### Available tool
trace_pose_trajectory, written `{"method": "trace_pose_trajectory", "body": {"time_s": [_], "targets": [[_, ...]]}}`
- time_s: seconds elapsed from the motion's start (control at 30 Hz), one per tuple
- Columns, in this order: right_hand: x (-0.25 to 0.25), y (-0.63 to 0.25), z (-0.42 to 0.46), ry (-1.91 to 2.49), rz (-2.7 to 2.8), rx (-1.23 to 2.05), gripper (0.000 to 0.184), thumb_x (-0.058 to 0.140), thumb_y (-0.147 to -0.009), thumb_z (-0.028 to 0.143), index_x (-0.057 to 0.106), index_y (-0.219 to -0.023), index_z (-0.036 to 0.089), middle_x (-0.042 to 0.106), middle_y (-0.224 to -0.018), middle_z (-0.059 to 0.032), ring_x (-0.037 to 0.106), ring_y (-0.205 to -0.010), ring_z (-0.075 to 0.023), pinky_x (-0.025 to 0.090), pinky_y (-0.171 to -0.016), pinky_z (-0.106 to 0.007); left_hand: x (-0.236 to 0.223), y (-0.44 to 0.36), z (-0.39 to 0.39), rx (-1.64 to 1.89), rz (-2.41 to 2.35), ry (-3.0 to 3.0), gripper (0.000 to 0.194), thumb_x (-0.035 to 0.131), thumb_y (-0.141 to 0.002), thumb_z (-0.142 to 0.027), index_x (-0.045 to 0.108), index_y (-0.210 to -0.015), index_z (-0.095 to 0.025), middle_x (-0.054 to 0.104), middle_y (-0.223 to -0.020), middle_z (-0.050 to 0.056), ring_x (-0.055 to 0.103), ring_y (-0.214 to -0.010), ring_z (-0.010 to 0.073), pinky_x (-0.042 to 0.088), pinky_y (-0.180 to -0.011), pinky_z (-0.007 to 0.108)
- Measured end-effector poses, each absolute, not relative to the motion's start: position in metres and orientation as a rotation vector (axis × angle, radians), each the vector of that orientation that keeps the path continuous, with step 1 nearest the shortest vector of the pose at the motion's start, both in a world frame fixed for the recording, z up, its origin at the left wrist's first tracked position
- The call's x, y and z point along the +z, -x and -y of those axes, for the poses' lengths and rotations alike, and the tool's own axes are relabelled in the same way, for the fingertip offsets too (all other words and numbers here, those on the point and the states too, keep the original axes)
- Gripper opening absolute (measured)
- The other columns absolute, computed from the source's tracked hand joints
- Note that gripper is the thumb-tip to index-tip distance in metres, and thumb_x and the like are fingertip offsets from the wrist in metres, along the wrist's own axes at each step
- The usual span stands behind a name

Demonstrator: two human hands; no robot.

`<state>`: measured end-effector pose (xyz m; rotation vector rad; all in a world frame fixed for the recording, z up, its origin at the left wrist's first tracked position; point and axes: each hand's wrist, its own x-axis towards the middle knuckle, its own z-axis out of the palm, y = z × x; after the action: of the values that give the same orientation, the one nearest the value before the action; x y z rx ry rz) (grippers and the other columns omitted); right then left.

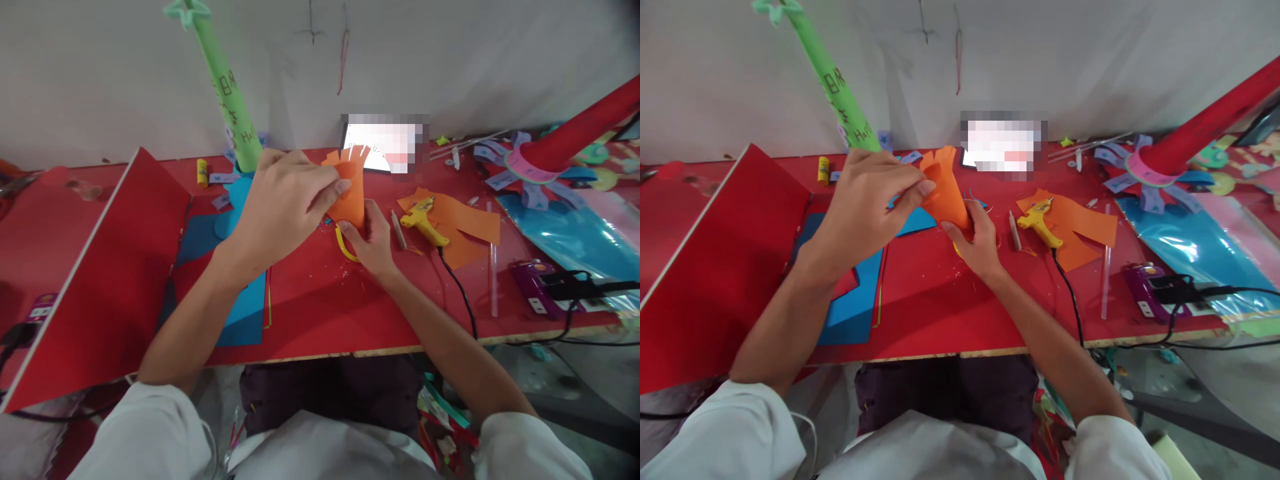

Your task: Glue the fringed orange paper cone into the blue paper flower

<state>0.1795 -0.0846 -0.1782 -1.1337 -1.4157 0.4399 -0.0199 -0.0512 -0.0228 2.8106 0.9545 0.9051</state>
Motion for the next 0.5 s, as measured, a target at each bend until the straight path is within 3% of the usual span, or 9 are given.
{"method": "trace_pose_trajectory", "body": {"time_s": [0.2,0.37,0.5], "targets": [[-0.174,-0.179,0.085,1.100,1.403,0.505,0.055,0.073,-0.096,0.078,0.064,-0.118,0.028,0.072,-0.102,-0.0056,0.066,-0.087,-0.0256,0.061,-0.078,-0.045,-0.032,0.015,0.046,0.955,-0.963,-2.931,0.034,0.050,-0.118,-0.040,0.070,-0.093,-0.027,0.077,-0.085,0.005,0.069,-0.094,0.0293,0.048,-0.095,0.051],[-0.176,-0.177,0.081,0.924,1.431,0.717,0.059,0.072,-0.099,0.075,0.062,-0.133,0.028,0.075,-0.121,-0.0087,0.073,-0.104,-0.0269,0.065,-0.093,-0.047,-0.028,0.018,0.044,1.053,-0.917,-2.850,0.032,0.055,-0.116,-0.038,0.066,-0.087,-0.029,0.076,-0.081,0.002,0.072,-0.092,0.0305,0.049,-0.094,0.051],[-0.180,-0.178,0.079,0.864,1.462,0.709,0.054,0.076,-0.101,0.066,0.063,-0.137,0.028,0.075,-0.123,-0.0087,0.073,-0.110,-0.0266,0.064,-0.100,-0.047,-0.015,0.021,0.051,1.043,-0.945,-2.548,0.032,0.045,-0.120,-0.040,0.071,-0.104,-0.031,0.079,-0.087,0.001,0.075,-0.082,0.0249,0.055,-0.086,0.044]]}}
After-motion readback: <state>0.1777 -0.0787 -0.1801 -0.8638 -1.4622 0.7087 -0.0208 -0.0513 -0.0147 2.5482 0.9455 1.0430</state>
